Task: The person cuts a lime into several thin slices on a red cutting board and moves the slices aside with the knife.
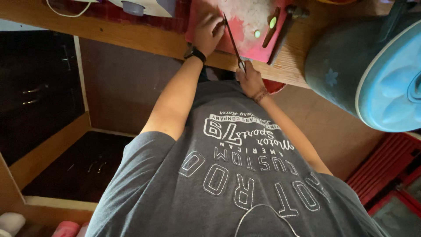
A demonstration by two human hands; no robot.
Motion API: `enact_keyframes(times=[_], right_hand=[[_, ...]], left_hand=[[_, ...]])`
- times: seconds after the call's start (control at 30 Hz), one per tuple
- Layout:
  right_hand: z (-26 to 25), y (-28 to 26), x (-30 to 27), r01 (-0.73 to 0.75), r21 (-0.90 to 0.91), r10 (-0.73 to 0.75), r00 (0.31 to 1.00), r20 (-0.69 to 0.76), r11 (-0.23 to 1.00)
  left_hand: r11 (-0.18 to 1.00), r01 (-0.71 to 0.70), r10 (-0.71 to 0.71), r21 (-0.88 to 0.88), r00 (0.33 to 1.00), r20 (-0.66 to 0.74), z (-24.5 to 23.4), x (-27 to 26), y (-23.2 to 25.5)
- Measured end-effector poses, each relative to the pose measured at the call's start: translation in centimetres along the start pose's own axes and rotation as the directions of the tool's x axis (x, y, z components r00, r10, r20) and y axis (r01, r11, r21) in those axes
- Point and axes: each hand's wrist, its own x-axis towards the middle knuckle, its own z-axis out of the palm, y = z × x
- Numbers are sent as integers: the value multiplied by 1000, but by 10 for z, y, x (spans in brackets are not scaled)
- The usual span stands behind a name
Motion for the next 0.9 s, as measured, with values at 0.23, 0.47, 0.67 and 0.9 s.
enact_keyframes(times=[0.23, 0.47, 0.67, 0.9], right_hand=[[10, 0, 26, -63, -69, 61, 998, -29, 996], [18, 27, 17, 52, -65, -52, 999, 3, 997], [17, 17, 22, 64, -159, -67, 998, -16, 985], [12, 32, -9, -49, -143, 46, 999, -24, 989]], left_hand=[[997, -56, 59, 59, 998, -37, 3, -1, -2], [999, -35, 35, -16, 999, 1, -2, -4, 2], [999, 21, -21, -39, 1000, -4, -14, 8, 15], [982, 63, -61, -176, 998, 17, -14, 4, 11]])
